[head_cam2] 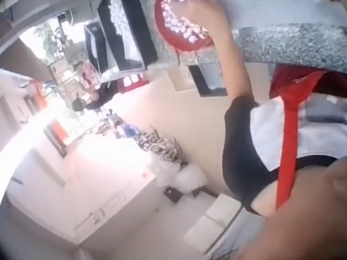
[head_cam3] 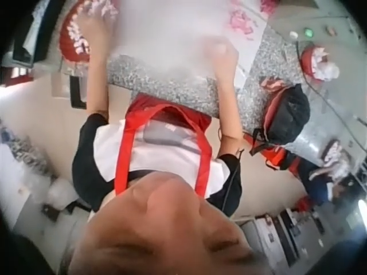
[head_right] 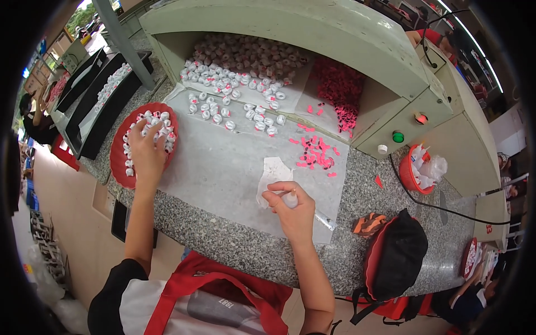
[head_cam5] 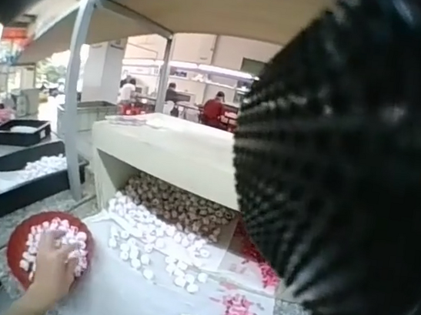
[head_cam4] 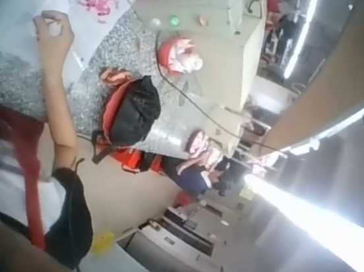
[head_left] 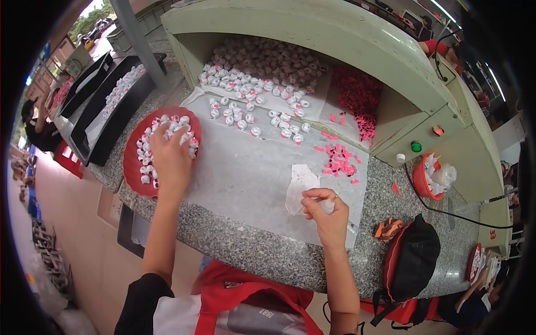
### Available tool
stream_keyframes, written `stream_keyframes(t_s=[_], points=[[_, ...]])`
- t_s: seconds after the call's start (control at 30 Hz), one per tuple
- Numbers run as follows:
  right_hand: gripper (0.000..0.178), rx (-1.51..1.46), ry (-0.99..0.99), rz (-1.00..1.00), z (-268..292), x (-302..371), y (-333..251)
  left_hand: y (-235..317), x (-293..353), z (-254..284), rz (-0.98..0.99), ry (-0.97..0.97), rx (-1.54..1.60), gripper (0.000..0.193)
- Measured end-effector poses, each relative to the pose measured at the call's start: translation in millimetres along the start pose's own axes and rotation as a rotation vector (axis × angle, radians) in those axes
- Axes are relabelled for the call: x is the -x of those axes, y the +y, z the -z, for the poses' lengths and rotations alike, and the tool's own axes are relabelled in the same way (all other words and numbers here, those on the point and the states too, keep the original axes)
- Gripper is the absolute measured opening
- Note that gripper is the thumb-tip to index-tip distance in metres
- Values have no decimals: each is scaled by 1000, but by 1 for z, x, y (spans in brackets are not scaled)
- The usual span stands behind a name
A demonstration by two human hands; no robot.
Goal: Assembling small toy cat figurines by gluing bows onto their heads.
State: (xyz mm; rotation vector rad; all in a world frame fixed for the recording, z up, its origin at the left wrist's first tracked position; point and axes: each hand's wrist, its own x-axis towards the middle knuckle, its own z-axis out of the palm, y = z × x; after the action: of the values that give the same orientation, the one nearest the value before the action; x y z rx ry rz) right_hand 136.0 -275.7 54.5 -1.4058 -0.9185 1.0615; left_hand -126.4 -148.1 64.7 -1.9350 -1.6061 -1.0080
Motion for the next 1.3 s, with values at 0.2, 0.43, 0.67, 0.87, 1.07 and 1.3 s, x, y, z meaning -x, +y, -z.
stream_keyframes(t_s=[0.2,0.43,0.67,0.87,1.07,1.3], points=[[14,57,-10,111,3,3,0,123,1,-108,-260,-380,527,21],[30,37,95,161,16,3,-8,109,5,-98,1,-565,787,20],[39,-241,39,141,23,16,-41,127,36,3,1083,-1169,2227,24],[26,59,333,355,12,42,-41,136,33,21,862,-943,2009,30],[25,440,211,750,15,37,-36,139,44,20,588,-788,1820,30],[23,434,212,759,18,34,-34,143,43,21,567,-781,1799,28]])
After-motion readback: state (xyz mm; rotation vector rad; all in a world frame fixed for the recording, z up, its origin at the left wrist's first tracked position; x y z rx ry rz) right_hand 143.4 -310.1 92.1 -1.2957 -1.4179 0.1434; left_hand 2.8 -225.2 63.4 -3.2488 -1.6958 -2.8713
